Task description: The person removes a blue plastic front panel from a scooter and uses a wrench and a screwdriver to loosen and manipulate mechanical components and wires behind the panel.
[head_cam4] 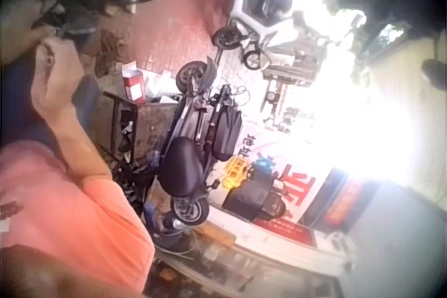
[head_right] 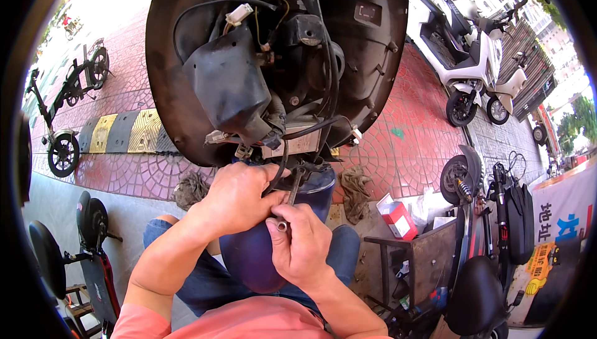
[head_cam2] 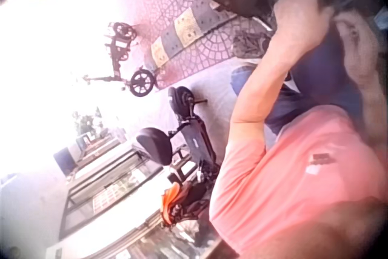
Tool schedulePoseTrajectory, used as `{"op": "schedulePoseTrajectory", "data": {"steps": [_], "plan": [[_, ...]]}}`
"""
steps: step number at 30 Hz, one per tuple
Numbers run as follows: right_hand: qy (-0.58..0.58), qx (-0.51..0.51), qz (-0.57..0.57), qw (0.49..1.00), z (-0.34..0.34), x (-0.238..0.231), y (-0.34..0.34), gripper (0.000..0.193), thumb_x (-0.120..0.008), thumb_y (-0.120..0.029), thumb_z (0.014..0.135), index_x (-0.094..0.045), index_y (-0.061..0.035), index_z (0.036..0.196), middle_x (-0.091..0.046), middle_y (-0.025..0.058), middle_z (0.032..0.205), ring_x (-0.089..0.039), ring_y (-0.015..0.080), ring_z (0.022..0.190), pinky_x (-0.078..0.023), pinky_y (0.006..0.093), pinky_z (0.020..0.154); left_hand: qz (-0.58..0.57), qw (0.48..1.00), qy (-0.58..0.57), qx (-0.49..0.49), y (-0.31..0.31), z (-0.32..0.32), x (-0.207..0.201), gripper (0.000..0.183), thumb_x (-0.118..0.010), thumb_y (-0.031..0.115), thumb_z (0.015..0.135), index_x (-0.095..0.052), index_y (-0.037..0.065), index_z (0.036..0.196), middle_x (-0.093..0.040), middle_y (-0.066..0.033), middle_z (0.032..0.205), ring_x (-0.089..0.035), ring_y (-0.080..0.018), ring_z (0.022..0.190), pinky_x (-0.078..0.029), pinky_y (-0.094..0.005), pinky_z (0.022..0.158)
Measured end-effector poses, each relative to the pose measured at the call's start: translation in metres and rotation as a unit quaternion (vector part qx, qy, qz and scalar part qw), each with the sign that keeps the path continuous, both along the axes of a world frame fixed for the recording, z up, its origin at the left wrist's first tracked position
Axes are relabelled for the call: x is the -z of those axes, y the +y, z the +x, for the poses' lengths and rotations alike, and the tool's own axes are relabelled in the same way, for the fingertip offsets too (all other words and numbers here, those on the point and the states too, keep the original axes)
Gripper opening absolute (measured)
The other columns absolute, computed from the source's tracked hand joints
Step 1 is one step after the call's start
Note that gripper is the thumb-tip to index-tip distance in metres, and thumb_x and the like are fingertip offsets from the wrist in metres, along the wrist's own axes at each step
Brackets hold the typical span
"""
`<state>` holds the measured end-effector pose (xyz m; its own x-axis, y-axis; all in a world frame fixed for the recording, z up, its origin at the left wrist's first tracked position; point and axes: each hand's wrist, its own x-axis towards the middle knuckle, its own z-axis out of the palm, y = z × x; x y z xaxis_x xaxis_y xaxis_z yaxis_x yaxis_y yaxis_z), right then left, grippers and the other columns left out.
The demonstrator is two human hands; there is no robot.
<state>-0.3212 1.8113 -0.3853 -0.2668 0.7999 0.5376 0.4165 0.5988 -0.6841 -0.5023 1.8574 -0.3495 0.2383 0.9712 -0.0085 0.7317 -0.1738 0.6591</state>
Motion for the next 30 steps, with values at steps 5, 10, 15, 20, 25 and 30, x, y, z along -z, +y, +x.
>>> {"op": "schedulePoseTrajectory", "data": {"steps": [5, 10, 15, 20, 25, 30], "plan": [[0.214, 0.015, -0.082, 0.973, 0.024, -0.01, 0.017, 0.012, -0.065, -0.015, 0.108, -0.063, -0.0025, 0.106, -0.069, 0.0099, 0.088, -0.063, 0.0213, 0.073, -0.05, 0.032, 0.065, -0.001, 1.0, 0.01, 0.003, 0.003, -0.002, -0.004, 0.04, -0.078, 0.037, 0.095, -0.077, 0.006, 0.12, -0.076, -0.0237, 0.084, -0.074, -0.0461, 0.087, -0.058, -0.0548, 0.079], [0.408, 0.026, -0.297, 0.863, 0.064, -0.007, 0.074, 0.027, -0.052, -0.03, 0.115, -0.056, -0.0079, 0.1, -0.055, 0.0046, 0.081, -0.051, 0.0147, 0.064, -0.037, 0.028, 0.053, -0.019, 1.0, 0.015, 0.004, 0.002, -0.001, -0.009, 0.042, -0.078, 0.037, 0.096, -0.077, 0.007, 0.125, -0.076, -0.0224, 0.084, -0.074, -0.0445, 0.087, -0.057, -0.0528, 0.079], [0.448, -0.058, -0.452, 0.769, 0.103, 0.032, 0.127, 0.024, -0.053, -0.03, 0.113, -0.057, -0.0105, 0.1, -0.054, 0.0034, 0.081, -0.05, 0.0153, 0.063, -0.036, 0.0287, 0.053, -0.019, 1.0, 0.013, 0.004, 0.002, 0.0, -0.007, 0.043, -0.078, 0.036, 0.096, -0.078, 0.007, 0.127, -0.076, -0.0221, 0.084, -0.074, -0.0441, 0.086, -0.057, -0.0522, 0.078], [0.442, -0.138, -0.541, 0.702, 0.108, 0.044, 0.151, 0.025, -0.053, -0.035, 0.112, -0.056, -0.0127, 0.101, -0.048, 0.0014, 0.069, -0.045, 0.0141, 0.061, -0.035, 0.0279, 0.053, -0.024, 1.0, 0.015, 0.003, 0.001, -0.001, -0.007, 0.043, -0.077, 0.037, 0.096, -0.078, 0.007, 0.127, -0.076, -0.0222, 0.085, -0.075, -0.0443, 0.087, -0.058, -0.0521, 0.079], [0.409, -0.15, -0.557, 0.707, 0.111, 0.046, 0.161, 0.025, -0.054, -0.035, 0.112, -0.056, -0.0126, 0.102, -0.046, 0.0007, 0.068, -0.044, 0.0138, 0.061, -0.035, 0.028, 0.054, -0.025, 1.0, 0.014, 0.007, 0.002, 0.001, -0.006, 0.043, -0.077, 0.037, 0.096, -0.077, 0.007, 0.128, -0.077, -0.0224, 0.087, -0.075, -0.0444, 0.088, -0.058, -0.0522, 0.08], [0.376, -0.024, -0.45, 0.81, 0.084, 0.012, 0.13, 0.029, -0.053, -0.033, 0.112, -0.056, -0.01, 0.095, -0.046, -0.0003, 0.069, -0.045, 0.0136, 0.061, -0.035, 0.0291, 0.054, -0.028, 0.999, 0.016, 0.004, -0.001, -0.002, -0.004, 0.043, -0.078, 0.037, 0.096, -0.077, 0.007, 0.128, -0.077, -0.023, 0.087, -0.075, -0.0448, 0.087, -0.058, -0.0524, 0.08]]}}
